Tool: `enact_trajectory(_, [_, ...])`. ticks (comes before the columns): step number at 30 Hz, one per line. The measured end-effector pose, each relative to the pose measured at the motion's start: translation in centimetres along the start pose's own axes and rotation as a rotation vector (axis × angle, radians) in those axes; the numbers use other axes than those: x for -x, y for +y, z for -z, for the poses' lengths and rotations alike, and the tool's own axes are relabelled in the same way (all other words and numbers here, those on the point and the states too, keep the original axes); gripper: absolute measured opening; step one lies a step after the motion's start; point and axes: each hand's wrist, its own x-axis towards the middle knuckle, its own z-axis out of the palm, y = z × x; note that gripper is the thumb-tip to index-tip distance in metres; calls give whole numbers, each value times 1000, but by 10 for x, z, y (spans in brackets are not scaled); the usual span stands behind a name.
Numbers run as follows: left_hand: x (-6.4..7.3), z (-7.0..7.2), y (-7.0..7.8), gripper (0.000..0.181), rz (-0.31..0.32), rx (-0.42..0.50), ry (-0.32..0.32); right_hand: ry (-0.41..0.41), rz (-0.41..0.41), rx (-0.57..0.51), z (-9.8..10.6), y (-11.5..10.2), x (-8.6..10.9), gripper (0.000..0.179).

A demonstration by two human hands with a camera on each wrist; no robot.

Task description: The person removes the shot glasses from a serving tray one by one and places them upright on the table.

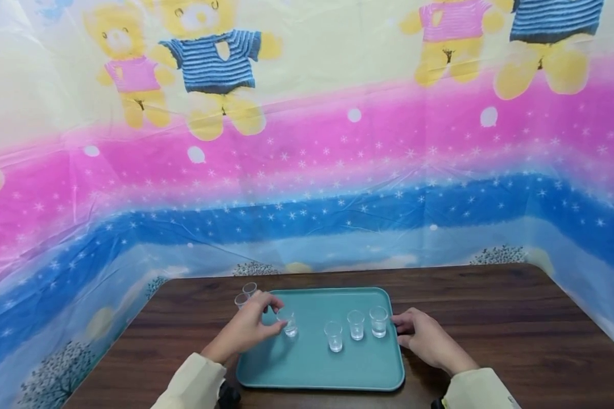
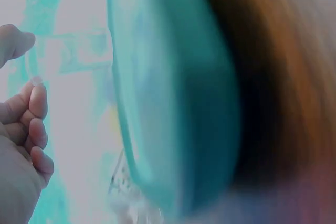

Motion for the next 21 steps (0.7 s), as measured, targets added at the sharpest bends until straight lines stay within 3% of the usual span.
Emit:
enact_trajectory(6, [18,30,-20,27,58,-63,156,-9,-2,6,1,-1,0,40])
enact_trajectory(11, [31,50,-36,26,141,-131,239,-9,1,11,4,0,2,40])
enact_trajectory(15, [36,54,-47,24,192,-164,252,-17,3,11,4,1,2,40])
enact_trajectory(21, [42,51,-60,25,272,-183,221,-30,12,4,0,0,-1,41])
